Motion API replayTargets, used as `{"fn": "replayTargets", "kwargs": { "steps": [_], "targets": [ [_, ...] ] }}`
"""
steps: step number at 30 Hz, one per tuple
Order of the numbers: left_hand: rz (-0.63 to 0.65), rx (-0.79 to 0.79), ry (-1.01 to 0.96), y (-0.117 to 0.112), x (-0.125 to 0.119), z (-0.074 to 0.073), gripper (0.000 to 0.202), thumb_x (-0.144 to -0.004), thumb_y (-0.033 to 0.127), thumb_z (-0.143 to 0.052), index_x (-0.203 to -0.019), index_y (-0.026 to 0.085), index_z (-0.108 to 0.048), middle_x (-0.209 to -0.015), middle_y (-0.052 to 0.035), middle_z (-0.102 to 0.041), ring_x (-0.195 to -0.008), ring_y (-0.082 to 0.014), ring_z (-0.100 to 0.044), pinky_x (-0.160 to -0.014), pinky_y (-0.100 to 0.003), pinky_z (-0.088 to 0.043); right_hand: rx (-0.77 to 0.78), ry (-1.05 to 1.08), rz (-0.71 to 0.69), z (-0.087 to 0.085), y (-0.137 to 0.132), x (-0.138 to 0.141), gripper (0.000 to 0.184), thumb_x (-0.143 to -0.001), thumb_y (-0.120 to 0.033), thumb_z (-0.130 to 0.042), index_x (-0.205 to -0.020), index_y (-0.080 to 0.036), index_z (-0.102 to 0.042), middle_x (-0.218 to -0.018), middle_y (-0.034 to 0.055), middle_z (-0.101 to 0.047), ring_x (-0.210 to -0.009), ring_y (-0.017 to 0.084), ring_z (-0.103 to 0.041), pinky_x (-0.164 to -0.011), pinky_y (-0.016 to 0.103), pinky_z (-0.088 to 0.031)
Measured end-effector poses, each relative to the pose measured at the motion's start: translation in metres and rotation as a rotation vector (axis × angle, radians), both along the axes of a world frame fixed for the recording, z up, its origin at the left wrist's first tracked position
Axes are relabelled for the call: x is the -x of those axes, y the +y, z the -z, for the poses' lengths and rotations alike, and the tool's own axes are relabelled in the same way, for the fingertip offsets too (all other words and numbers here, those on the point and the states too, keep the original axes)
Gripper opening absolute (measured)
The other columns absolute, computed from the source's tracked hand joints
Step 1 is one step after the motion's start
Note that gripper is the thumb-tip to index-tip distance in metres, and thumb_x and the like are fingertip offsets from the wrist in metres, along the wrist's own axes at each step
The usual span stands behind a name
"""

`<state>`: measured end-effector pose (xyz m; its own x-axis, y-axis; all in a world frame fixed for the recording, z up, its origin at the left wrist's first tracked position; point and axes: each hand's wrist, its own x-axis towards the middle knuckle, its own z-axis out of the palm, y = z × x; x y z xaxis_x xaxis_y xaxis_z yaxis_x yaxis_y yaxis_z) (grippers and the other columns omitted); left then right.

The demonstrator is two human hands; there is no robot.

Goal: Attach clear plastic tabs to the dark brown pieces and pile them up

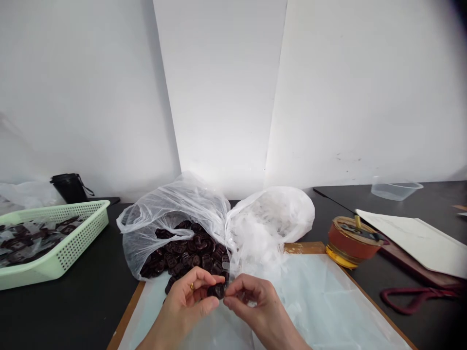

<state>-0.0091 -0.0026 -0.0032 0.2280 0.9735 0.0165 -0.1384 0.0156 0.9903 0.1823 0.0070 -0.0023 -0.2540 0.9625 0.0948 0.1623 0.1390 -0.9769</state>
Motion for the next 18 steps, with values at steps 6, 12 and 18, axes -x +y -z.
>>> {"fn": "replayTargets", "kwargs": {
  "steps": [6,12,18],
  "targets": [
    [0.022,-0.002,0.099,0.001,0.000,-0.005,0.021,-0.071,0.008,-0.068,-0.087,0.021,-0.066,-0.107,-0.0085,-0.075,-0.091,-0.0228,-0.065,-0.075,-0.029,-0.046,0.052,0.134,-0.063,0.000,0.000,0.001,0.010,-0.072,-0.017,-0.073,-0.073,-0.019,-0.063,-0.069,-0.0012,-0.066,-0.066,0.015,-0.056,-0.062,0.025,-0.041],
    [0.040,-0.015,0.135,-0.001,-0.002,-0.011,0.024,-0.069,0.005,-0.066,-0.088,0.020,-0.066,-0.096,-0.0052,-0.076,-0.089,-0.0212,-0.064,-0.078,-0.029,-0.044,0.100,0.234,-0.128,0.007,0.000,0.002,0.017,-0.072,-0.013,-0.073,-0.087,-0.020,-0.070,-0.072,-0.0009,-0.068,-0.068,0.015,-0.059,-0.065,0.025,-0.043],
    [0.044,0.013,0.114,-0.001,-0.002,-0.004,0.032,-0.068,0.003,-0.065,-0.094,0.021,-0.063,-0.085,-0.0019,-0.077,-0.070,-0.0156,-0.058,-0.067,-0.026,-0.040,0.115,0.195,-0.164,0.003,-0.001,0.003,0.030,-0.070,-0.011,-0.073,-0.096,-0.025,-0.077,-0.068,-0.0033,-0.064,-0.066,0.014,-0.055,-0.065,0.025,-0.040]
  ]
}}
